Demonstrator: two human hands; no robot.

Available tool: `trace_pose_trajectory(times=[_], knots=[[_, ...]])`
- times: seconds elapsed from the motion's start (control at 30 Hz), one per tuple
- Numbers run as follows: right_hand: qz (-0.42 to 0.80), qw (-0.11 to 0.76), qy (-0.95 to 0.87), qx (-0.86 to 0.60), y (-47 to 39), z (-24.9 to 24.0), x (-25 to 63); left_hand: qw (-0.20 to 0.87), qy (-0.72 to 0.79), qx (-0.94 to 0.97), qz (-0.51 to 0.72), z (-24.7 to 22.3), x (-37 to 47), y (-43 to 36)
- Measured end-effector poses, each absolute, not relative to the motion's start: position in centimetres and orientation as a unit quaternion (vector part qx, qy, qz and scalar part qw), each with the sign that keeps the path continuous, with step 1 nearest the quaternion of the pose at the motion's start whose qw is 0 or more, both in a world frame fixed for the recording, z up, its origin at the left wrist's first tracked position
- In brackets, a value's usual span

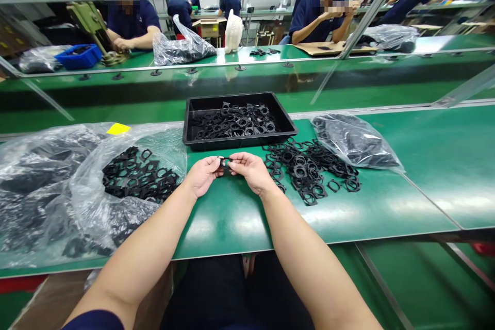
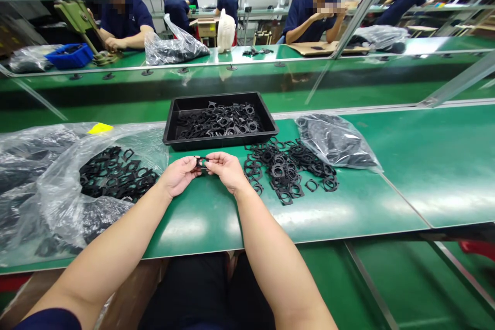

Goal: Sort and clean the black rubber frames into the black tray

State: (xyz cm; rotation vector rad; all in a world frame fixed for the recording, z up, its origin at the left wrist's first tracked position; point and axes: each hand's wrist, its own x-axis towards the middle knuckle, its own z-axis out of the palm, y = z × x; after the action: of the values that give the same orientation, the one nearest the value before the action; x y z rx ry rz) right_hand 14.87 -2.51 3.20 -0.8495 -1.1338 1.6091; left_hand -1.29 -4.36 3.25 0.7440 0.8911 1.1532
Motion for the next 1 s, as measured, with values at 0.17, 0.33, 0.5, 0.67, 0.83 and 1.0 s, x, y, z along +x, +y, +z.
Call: trace_pose_trajectory(times=[0.17, 0.33, 0.5, 0.67, 0.83, 1.0], knots=[[0.661, 0.473, -0.471, -0.343, -2.73, 3.25, 14.73, 0.681, 0.402, 0.376, 0.483, 3.26, -1.48, -4.32], [0.649, 0.486, -0.468, -0.35, -2.56, 3.01, 14.67, 0.679, 0.389, 0.319, 0.535, 3.23, -1.0, -4.45], [0.641, 0.502, -0.469, -0.343, -2.48, 2.93, 14.62, 0.69, 0.403, 0.3, 0.521, 3.29, -0.92, -4.55], [0.643, 0.507, -0.465, -0.337, -2.53, 2.99, 14.53, 0.713, 0.392, 0.294, 0.502, 3.24, -1.35, -4.36], [0.647, 0.502, -0.462, -0.341, -2.5, 2.93, 14.48, 0.683, 0.415, 0.29, 0.527, 3.24, -1.28, -4.13], [0.702, 0.484, -0.421, -0.309, -2.54, 3.18, 14.72, 0.636, 0.447, 0.317, 0.543, 3.42, -0.76, -4.32]])
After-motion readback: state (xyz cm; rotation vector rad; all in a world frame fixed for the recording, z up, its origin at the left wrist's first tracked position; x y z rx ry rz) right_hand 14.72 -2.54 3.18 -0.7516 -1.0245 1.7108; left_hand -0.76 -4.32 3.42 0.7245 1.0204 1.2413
